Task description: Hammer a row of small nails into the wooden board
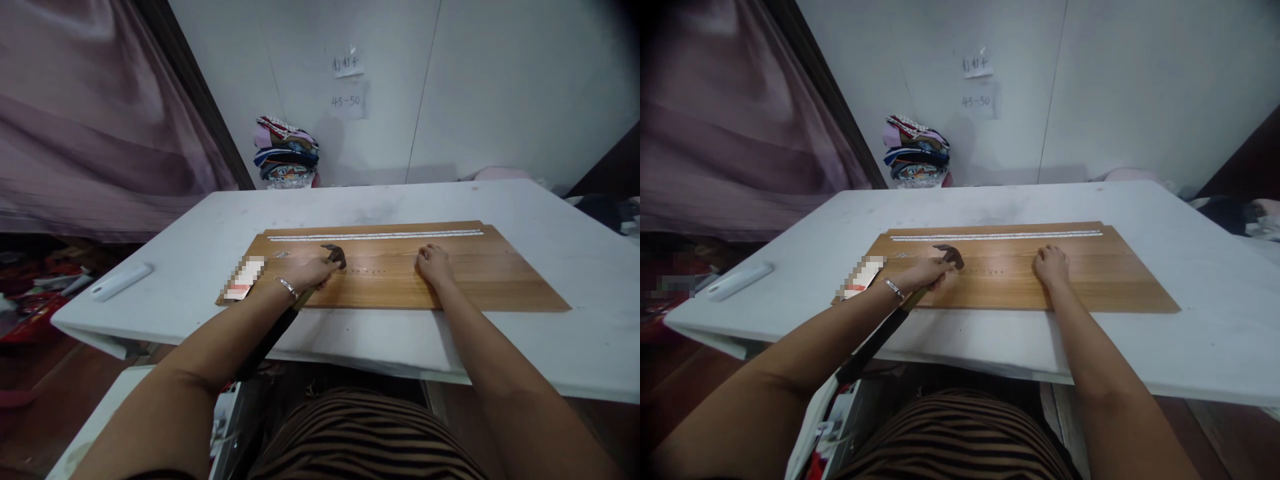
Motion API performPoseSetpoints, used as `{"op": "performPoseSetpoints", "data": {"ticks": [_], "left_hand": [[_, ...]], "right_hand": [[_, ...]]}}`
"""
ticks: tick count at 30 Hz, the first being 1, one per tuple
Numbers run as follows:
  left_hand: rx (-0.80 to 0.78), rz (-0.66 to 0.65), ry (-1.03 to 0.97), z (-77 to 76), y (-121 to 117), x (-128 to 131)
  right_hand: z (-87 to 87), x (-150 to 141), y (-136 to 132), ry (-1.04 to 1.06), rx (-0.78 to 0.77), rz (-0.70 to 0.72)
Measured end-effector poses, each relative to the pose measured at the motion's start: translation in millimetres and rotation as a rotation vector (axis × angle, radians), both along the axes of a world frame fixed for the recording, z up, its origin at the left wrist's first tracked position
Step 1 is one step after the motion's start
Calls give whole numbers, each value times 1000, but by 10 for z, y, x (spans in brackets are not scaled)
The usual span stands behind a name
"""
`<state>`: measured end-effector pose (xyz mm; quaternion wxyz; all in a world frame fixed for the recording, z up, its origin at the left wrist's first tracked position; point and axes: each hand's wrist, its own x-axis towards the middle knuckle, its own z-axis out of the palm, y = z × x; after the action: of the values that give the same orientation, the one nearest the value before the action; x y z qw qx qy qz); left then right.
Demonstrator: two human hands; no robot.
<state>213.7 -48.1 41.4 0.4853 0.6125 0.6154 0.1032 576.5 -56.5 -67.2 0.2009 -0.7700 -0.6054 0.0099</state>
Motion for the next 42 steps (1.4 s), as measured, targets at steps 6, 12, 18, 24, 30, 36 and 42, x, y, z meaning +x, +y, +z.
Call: {"op": "performPoseSetpoints", "data": {"ticks": [6, 12, 18, 24, 30, 36, 42], "left_hand": [[-6, 7, 7, -39, 19, -2], [-14, -8, -9, -86, 7, -17], [-14, 35, 13, 38, -21, 31], [-26, 21, 23, -16, -3, 19], [-9, 5, 19, -89, 29, 2], [-24, 25, 23, 70, -24, 44], [-20, 15, 19, -25, -11, 13]], "right_hand": [[-45, 8, 8, 36, 69, -22], [-67, 9, 20, 53, 136, -16], [-62, 26, 25, 44, 117, -15], [-65, 39, 28, 28, 94, -10], [-51, 14, 17, 18, 79, -25], [-33, 20, 14, 7, 53, -23], [-29, 21, 14, 15, 35, -19]]}}
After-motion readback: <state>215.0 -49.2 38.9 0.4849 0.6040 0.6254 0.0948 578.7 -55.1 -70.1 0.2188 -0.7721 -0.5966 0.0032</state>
